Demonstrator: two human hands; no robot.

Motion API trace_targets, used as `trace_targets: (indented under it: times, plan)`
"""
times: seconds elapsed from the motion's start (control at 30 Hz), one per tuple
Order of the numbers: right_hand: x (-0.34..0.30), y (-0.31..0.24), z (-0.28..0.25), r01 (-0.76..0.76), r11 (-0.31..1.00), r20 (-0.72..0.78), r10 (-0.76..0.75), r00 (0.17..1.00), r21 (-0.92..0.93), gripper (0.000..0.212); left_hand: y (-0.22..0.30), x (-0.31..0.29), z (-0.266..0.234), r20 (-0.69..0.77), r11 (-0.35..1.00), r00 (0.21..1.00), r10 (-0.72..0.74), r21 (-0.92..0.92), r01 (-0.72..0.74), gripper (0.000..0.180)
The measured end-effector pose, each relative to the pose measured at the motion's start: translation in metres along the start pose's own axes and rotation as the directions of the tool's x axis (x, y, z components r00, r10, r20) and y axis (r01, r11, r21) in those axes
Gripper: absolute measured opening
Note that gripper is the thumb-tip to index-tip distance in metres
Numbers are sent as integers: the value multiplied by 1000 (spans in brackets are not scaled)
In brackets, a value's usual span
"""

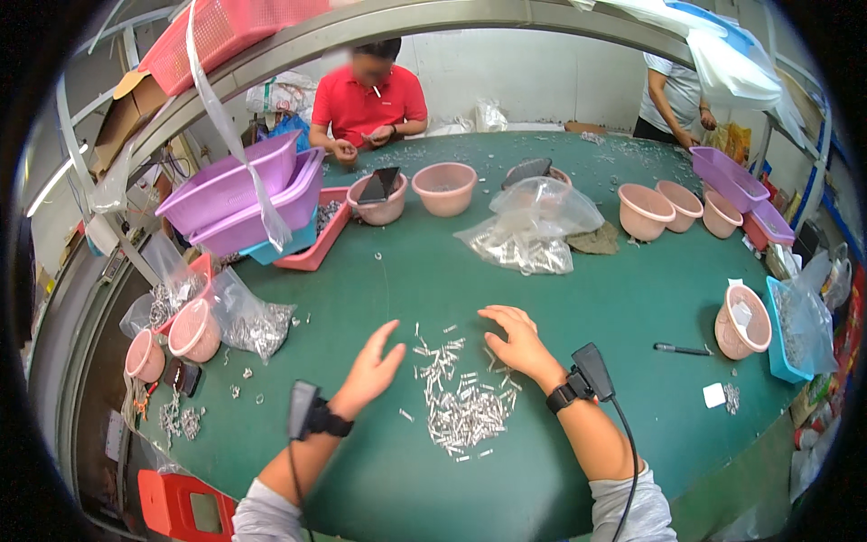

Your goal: Sort small metal rings and components into bags.

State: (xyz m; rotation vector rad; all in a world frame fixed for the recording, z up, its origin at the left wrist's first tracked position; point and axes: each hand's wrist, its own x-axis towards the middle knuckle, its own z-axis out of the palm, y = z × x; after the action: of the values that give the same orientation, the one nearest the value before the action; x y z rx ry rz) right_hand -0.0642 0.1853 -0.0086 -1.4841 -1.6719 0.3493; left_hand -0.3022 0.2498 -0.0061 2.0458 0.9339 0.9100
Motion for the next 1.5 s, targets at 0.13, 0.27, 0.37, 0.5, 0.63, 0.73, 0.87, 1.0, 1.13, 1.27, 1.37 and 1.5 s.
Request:
trace_targets:
  times: [0.13,0.27,0.37,0.5,0.63,0.73,0.87,1.0,1.13,1.27,1.37,1.5]
  plan:
    - [8,24,13,83,990,136,-67,988,-115,28,-34,34,35,105,979,992,64,185,-83,44]
    - [-4,-11,15,-202,923,383,67,921,326,30,-18,31,47,357,963,916,182,122,-239,43]
    - [-25,-15,14,-23,974,351,-58,935,223,29,3,11,48,483,970,843,237,-72,-231,45]
    - [-67,-28,13,-56,971,418,-49,907,233,25,23,-35,48,545,956,802,244,6,-295,48]
    - [-91,-60,8,-14,979,404,-70,912,202,18,49,-73,42,494,970,849,186,45,-239,48]
    - [-107,-70,6,-120,958,442,-8,897,262,17,52,-93,38,513,985,845,150,-5,-171,45]
    - [-91,-56,-10,-194,936,210,135,968,292,20,47,-98,21,386,955,889,245,63,-291,43]
    - [-70,-11,-19,-178,982,-12,179,984,62,30,26,-80,18,143,965,980,139,203,-167,40]
    - [-68,-16,-12,-117,993,173,110,979,31,25,26,-74,27,334,979,935,121,115,-168,40]
    - [-93,-62,-9,-161,973,402,82,912,167,21,39,-91,38,514,970,834,203,14,-244,37]
    - [-117,-62,-8,-106,955,333,9,943,276,18,53,-106,42,514,959,829,222,40,-281,35]
    - [-144,-81,-22,-121,992,85,118,989,23,18,60,-121,37,527,971,819,225,-53,-233,34]
